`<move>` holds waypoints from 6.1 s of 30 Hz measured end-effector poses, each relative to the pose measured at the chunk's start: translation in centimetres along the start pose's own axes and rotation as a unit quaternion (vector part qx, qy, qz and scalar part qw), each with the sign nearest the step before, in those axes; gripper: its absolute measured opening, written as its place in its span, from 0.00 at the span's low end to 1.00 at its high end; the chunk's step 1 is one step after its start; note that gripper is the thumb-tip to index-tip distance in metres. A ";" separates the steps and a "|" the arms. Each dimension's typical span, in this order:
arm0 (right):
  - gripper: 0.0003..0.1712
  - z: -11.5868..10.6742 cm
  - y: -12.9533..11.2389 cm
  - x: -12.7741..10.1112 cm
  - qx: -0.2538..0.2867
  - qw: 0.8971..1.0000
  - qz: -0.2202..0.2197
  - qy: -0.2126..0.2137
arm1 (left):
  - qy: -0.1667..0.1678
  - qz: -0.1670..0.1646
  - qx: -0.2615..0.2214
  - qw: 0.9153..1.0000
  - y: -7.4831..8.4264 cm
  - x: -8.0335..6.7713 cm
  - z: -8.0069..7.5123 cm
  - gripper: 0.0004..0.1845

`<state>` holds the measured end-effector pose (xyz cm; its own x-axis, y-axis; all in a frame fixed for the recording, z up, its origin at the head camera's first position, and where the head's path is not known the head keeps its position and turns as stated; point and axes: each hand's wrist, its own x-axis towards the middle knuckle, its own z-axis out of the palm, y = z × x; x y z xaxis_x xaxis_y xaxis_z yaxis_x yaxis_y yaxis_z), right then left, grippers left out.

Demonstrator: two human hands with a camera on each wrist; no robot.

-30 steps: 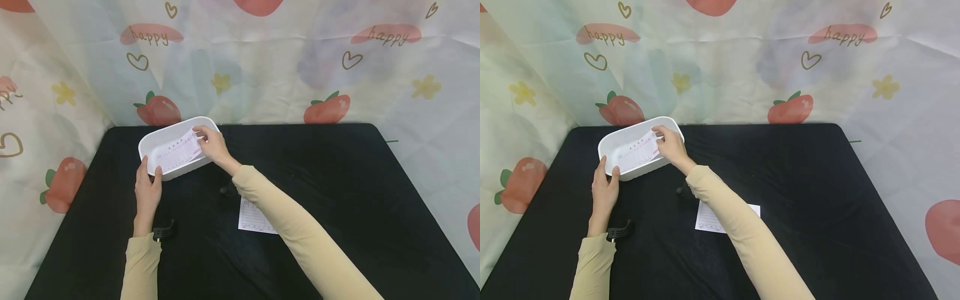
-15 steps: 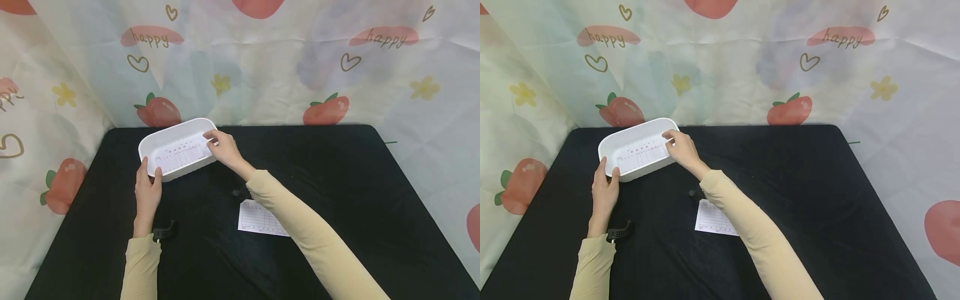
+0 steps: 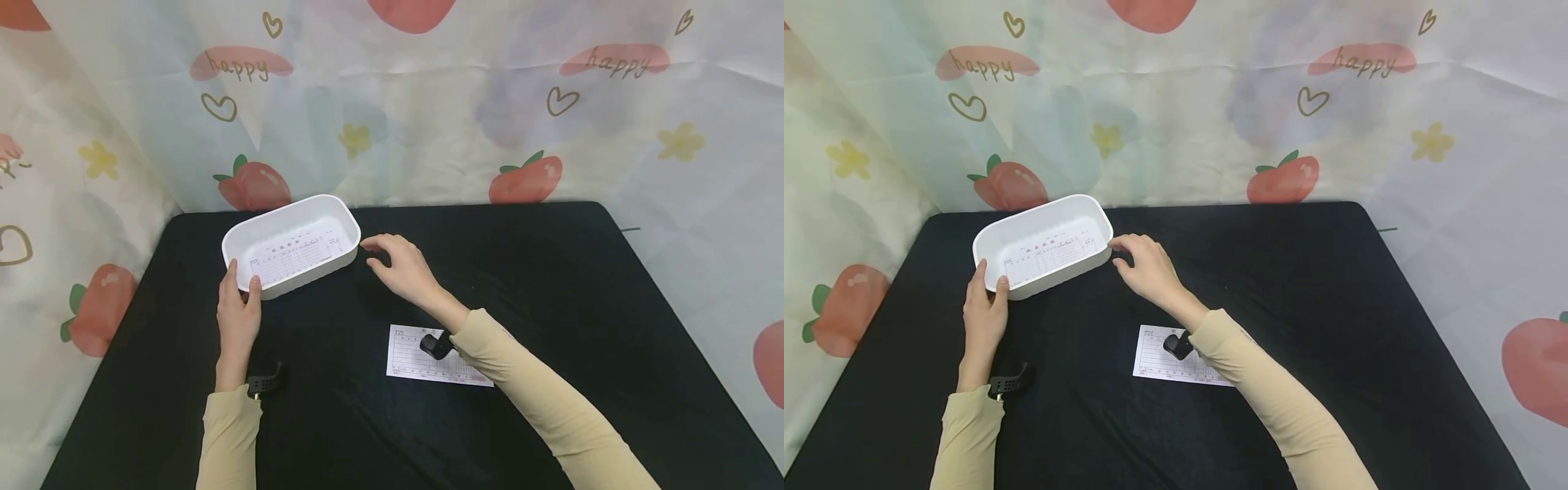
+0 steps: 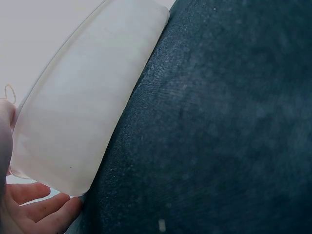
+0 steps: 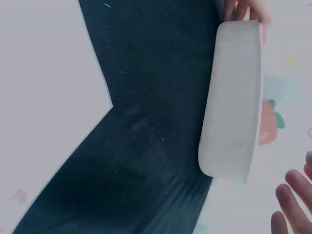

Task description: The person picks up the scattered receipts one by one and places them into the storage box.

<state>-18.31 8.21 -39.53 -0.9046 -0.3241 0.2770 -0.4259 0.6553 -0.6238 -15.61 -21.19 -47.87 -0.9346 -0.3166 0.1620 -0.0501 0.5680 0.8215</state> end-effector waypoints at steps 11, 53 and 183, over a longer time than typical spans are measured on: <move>0.19 -2.9 0.8 -6.1 -0.022 1.000 -0.008 0.008 | 0.002 -0.001 -0.006 1.000 -0.1 -0.1 -0.1 0.33; 0.35 -5.5 6.9 -19.2 -0.174 0.980 0.079 -0.058 | -0.001 -0.001 -0.013 1.000 -0.1 -0.1 0.0 0.34; 0.20 5.1 -0.5 10.2 0.166 0.968 0.181 0.048 | -0.005 0.000 -0.007 1.000 -0.1 0.3 0.1 0.33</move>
<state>-27.17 1.05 -40.11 -0.9978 -0.0397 0.0534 -0.0657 0.4542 -0.8885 -15.91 -21.24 -47.97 -0.9382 -0.3083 0.1570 -0.0445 0.5576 0.8289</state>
